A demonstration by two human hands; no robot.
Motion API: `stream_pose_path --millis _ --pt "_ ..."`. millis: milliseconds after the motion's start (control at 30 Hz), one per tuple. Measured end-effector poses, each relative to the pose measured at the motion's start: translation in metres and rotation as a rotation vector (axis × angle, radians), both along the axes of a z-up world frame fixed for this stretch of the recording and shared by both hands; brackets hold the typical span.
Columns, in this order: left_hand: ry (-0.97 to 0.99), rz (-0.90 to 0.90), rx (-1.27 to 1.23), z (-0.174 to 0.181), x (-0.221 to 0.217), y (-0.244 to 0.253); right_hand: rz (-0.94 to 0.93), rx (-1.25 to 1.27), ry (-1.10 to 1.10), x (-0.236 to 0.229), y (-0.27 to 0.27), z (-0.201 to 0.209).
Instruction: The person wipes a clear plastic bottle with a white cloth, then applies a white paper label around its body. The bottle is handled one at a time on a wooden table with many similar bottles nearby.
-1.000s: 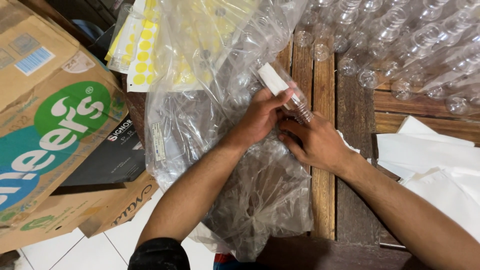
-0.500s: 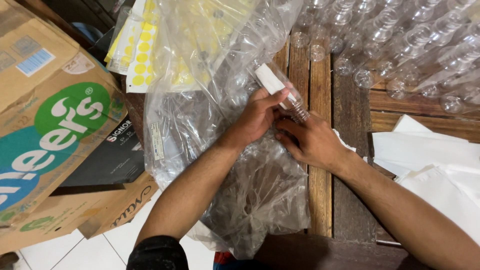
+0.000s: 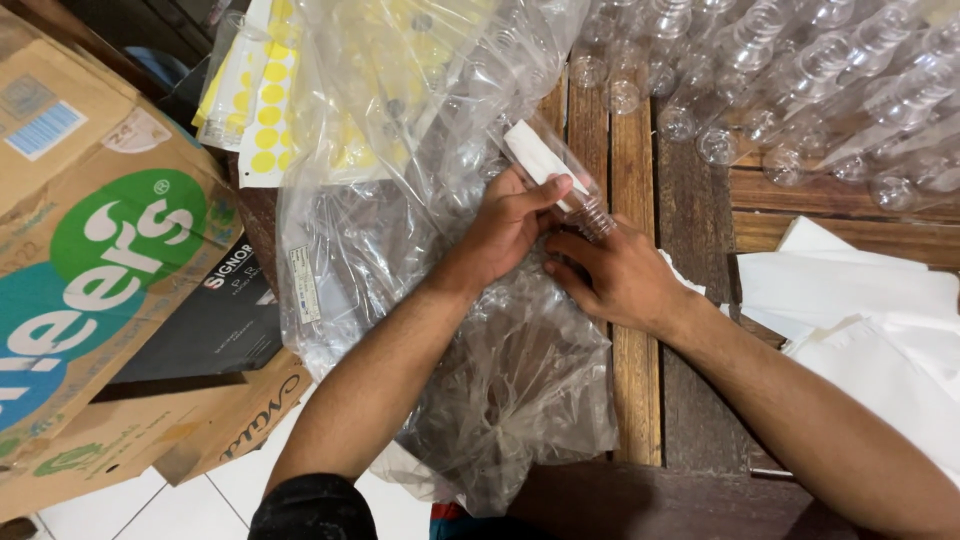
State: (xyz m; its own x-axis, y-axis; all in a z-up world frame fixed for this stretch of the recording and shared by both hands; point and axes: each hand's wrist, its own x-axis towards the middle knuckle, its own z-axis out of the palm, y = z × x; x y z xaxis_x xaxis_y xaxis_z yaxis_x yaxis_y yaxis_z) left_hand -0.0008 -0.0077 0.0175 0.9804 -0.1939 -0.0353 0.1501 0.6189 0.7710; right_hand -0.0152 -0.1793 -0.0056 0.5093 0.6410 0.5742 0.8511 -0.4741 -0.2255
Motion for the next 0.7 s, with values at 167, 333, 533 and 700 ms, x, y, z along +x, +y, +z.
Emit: stream_pose_path --millis 167,333,533,700 --pt "0.008 0.000 -0.007 0.005 0.001 0.001 0.000 -0.010 -0.014 0.004 0.005 -0.003" --pt "0.035 0.001 -0.022 0.011 -0.005 0.002 0.012 -0.015 0.009 0.001 0.004 -0.006" --pt "-0.062 0.077 -0.015 -0.003 0.002 0.004 -0.015 -0.040 0.015 0.002 0.004 -0.001" --pt "-0.089 0.098 -0.039 -0.005 0.003 0.009 -0.042 -0.069 0.070 0.000 0.000 -0.011"
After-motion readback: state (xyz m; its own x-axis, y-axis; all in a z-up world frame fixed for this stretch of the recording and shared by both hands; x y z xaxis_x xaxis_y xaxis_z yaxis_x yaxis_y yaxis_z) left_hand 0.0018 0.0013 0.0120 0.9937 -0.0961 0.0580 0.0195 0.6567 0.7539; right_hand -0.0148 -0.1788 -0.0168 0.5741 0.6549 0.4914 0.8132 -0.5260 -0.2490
